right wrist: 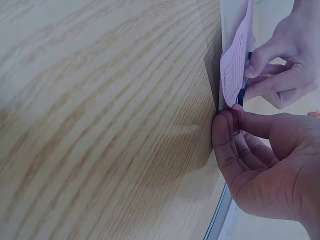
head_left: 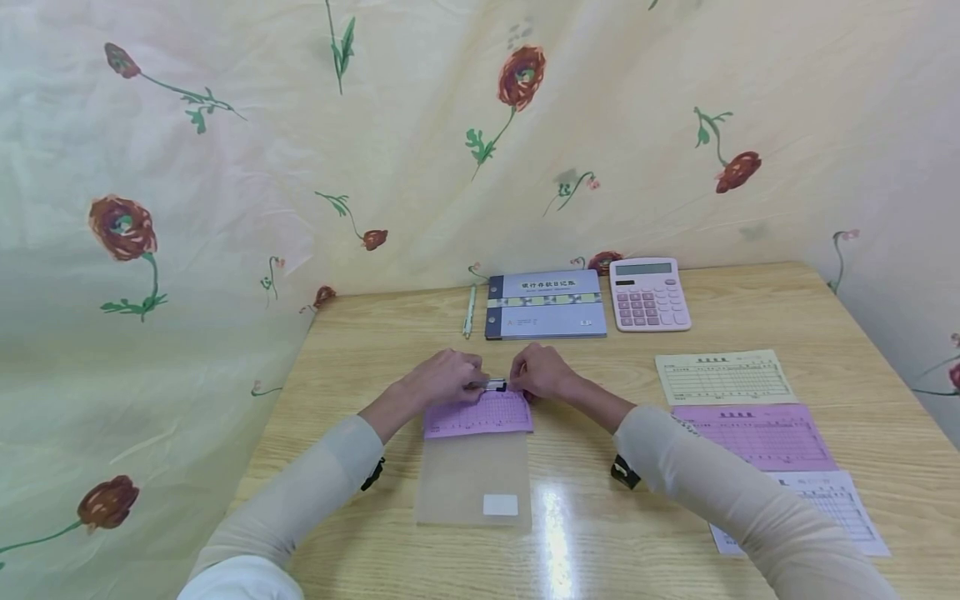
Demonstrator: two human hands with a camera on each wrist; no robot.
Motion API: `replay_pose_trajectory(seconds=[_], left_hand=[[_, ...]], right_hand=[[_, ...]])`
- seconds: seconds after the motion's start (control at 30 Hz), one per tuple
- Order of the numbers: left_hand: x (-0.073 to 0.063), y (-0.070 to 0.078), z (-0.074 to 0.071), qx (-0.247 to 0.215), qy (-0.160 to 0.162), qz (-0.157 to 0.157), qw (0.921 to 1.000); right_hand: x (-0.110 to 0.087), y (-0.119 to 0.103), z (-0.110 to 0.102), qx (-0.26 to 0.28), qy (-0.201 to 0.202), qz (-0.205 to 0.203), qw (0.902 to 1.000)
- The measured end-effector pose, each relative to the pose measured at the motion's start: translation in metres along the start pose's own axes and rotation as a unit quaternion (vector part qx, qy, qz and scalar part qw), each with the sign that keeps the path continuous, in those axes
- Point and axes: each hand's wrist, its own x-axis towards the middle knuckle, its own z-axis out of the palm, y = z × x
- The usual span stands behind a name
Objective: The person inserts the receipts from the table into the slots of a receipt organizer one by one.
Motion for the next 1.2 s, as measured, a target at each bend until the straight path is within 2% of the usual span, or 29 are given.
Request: replay_pose_trajectory(seconds=[0.3, 0.63, 0.97, 1.2], left_hand=[[-0.0008, 0.0011, -0.0014, -0.004, 0.001, 0.002, 1.0000], [0.0008, 0.0001, -0.0002, 0.000, 0.005, 0.008, 1.0000], [0.0006, -0.0017, 0.0003, 0.004, 0.015, 0.024, 0.9996], [0.0000, -0.0010, 0.0001, 0.003, 0.014, 0.027, 0.9995]], right_hand=[[-0.0013, -0.0024, 0.0002, 0.007, -0.005, 0.018, 0.9998], [-0.0017, -0.0001, -0.0075, 0.020, -0.041, 0.017, 0.9988], [-0.0037, -0.0021, -0.0033, 0.018, -0.014, 0.001, 0.9997], [-0.0032, -0.0018, -0.0014, 0.031, -0.011, 0.021, 0.9992]])
